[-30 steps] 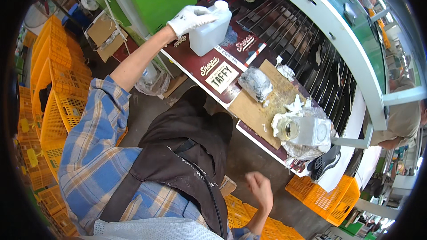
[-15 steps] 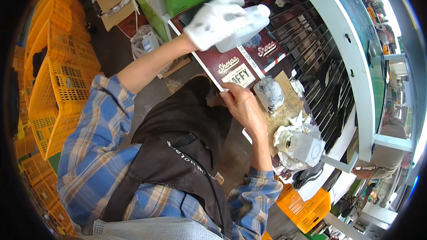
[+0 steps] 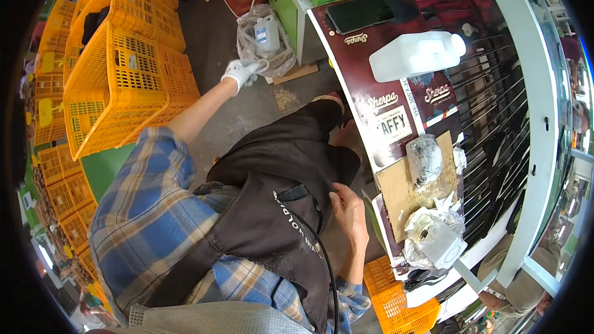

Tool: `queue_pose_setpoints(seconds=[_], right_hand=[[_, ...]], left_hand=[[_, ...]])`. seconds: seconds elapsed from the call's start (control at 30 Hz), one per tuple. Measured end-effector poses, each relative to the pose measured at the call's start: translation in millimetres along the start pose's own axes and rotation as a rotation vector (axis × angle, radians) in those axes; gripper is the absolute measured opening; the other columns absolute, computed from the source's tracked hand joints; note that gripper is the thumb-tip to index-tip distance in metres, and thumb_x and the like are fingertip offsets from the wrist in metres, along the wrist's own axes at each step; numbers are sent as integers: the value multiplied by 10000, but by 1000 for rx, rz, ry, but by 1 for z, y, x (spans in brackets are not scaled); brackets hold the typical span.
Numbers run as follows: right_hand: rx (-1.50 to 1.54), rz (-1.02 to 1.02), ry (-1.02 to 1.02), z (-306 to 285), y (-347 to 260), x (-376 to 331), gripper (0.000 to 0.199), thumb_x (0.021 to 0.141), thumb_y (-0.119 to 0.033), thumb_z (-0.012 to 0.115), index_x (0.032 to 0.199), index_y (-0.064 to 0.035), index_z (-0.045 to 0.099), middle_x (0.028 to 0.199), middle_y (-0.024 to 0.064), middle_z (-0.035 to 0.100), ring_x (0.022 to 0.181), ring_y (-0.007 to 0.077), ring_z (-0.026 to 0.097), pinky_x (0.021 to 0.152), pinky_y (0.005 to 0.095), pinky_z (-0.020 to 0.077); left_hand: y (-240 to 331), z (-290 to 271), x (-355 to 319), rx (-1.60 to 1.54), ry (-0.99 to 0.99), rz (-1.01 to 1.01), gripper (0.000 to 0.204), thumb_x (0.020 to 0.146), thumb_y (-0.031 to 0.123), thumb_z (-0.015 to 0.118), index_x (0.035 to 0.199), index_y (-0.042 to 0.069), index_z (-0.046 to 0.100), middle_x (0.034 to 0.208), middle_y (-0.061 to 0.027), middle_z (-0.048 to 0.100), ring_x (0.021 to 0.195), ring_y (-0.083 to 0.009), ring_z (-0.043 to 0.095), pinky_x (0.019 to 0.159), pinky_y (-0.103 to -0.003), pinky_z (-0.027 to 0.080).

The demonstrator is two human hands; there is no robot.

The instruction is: Preparing shoe soles by pouring liquid from a container into a smaller bottle and then applying it to the soles.

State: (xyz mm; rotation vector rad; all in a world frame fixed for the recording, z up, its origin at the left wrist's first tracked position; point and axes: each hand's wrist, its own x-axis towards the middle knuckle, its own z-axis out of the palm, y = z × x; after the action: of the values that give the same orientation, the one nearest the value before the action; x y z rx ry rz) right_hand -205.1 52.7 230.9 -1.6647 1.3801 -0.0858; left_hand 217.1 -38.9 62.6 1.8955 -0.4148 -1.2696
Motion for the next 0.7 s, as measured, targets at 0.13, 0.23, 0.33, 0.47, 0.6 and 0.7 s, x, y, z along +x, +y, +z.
queue_pose_setpoints(seconds=[0.13,0.23,0.33,0.47,0.6,0.7], right_hand=[[-26,-7,5,12,11,-7,266,891,-102,613,1122,29,626,837,171,654,735,209,637,660,313,506],[-31,160,120,25,19,-25,271,891,-120,612,1114,34,627,922,216,673,801,278,680,705,333,523],[57,-134,-54,23,28,0,267,899,-120,603,1117,33,629,958,218,671,832,280,678,726,334,523],[-1,175,167,36,31,-28,259,906,-115,595,1116,31,632,995,214,671,870,274,673,749,334,520],[-17,48,51,31,25,-14,256,905,-122,595,1106,31,636,995,215,671,870,289,673,753,342,520],[-56,74,53,29,41,-2,266,895,-132,606,1109,24,635,985,220,669,870,313,670,753,354,520]], left_hand=[[-37,-47,142,260,214,4,294,865,334,645,968,65,703,754,-80,642,585,-181,574,510,-334,453],[15,23,165,201,38,-96,366,900,322,545,1105,44,668,1028,-180,682,902,-310,662,721,-386,521],[-27,-236,225,210,198,359,651,841,425,663,1235,-63,488,1043,-175,664,857,-278,660,722,-374,535],[6,0,173,-63,-7,50,718,734,387,734,1276,-11,484,1141,-253,619,1068,-359,613,893,-401,510],[-70,-72,149,1096,129,208,683,776,367,701,1302,-2,469,1149,-250,615,1046,-349,621,881,-383,517],[-109,-32,118,970,-349,92,515,907,290,564,1354,66,436,1245,-182,593,1046,-292,626,853,-351,524]])
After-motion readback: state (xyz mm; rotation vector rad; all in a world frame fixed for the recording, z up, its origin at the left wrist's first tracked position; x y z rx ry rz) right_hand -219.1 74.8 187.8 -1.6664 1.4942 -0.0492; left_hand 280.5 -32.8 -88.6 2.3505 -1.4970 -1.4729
